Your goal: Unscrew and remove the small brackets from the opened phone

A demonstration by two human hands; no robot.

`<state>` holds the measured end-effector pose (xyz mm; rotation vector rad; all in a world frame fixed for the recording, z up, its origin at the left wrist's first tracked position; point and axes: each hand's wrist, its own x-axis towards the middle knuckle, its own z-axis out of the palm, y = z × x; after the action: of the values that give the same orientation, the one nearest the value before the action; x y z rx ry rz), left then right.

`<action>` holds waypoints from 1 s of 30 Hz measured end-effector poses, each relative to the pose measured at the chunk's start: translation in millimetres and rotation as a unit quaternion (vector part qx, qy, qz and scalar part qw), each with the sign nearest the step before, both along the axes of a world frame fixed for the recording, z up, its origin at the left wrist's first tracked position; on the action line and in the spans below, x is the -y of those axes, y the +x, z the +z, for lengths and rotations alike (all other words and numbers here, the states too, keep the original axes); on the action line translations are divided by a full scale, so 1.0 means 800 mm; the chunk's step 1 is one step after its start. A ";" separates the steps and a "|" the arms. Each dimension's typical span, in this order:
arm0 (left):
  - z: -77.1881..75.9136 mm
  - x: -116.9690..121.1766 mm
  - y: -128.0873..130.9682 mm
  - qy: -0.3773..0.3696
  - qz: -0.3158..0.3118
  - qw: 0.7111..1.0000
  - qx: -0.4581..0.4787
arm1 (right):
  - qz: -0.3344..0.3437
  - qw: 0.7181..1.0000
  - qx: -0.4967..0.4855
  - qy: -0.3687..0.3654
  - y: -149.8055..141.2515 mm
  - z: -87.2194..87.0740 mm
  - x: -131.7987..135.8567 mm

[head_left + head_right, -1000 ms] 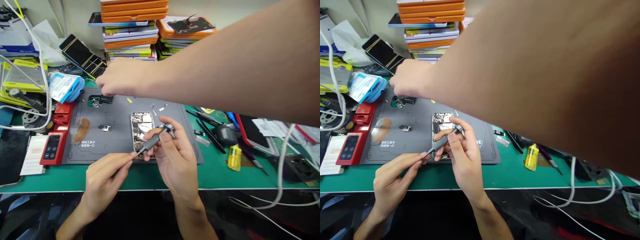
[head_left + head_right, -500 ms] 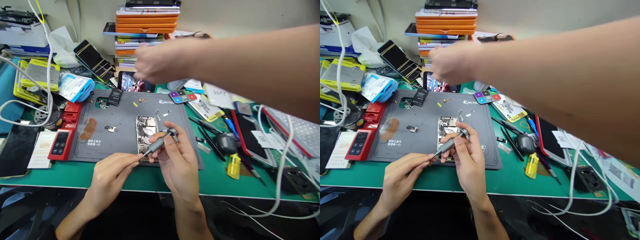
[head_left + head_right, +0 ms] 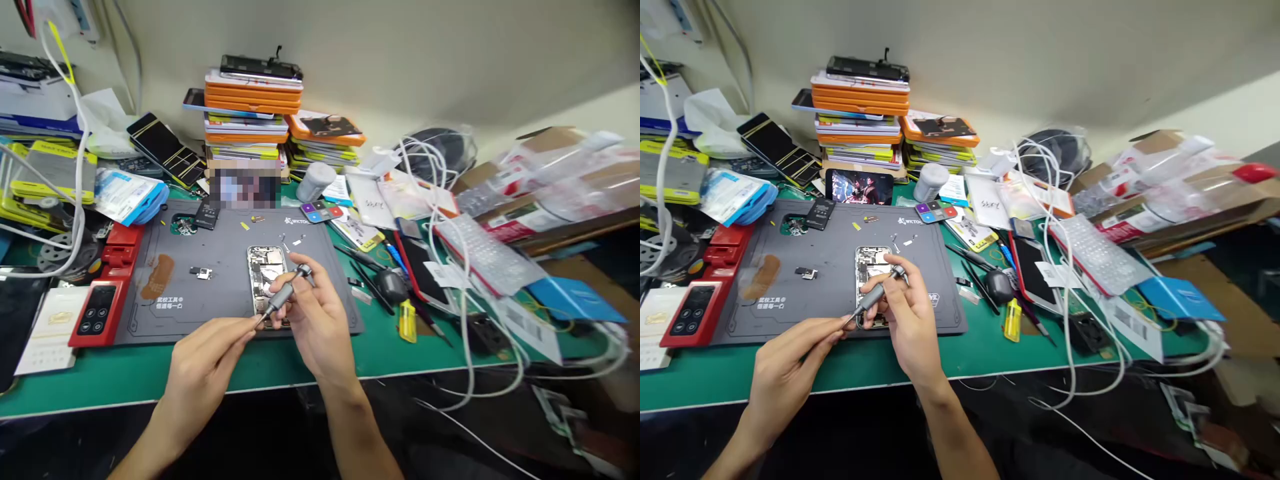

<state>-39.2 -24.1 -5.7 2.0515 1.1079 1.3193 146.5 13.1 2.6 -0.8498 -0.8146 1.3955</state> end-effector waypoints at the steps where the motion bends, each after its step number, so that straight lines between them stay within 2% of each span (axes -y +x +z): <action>1: -0.001 0.000 0.000 0.002 0.001 1.000 0.000 | 0.001 1.000 -0.001 -0.001 0.000 -0.001 -0.001; 7: -0.007 -0.003 -0.001 0.013 0.005 1.000 0.003 | 0.004 1.000 0.002 -0.003 0.001 -0.005 -0.004; 17: 0.001 -0.003 0.000 -0.004 -0.001 1.000 0.016 | 0.008 1.000 0.007 0.000 0.000 -0.003 -0.004; 30: -0.004 0.002 -0.003 -0.025 -0.027 0.999 0.019 | 0.017 1.000 -0.008 0.001 0.003 0.001 -0.001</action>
<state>-41.6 -25.4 -9.2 1.9984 1.0516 1.2861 148.8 14.2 3.0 -0.8252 -0.8218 1.4302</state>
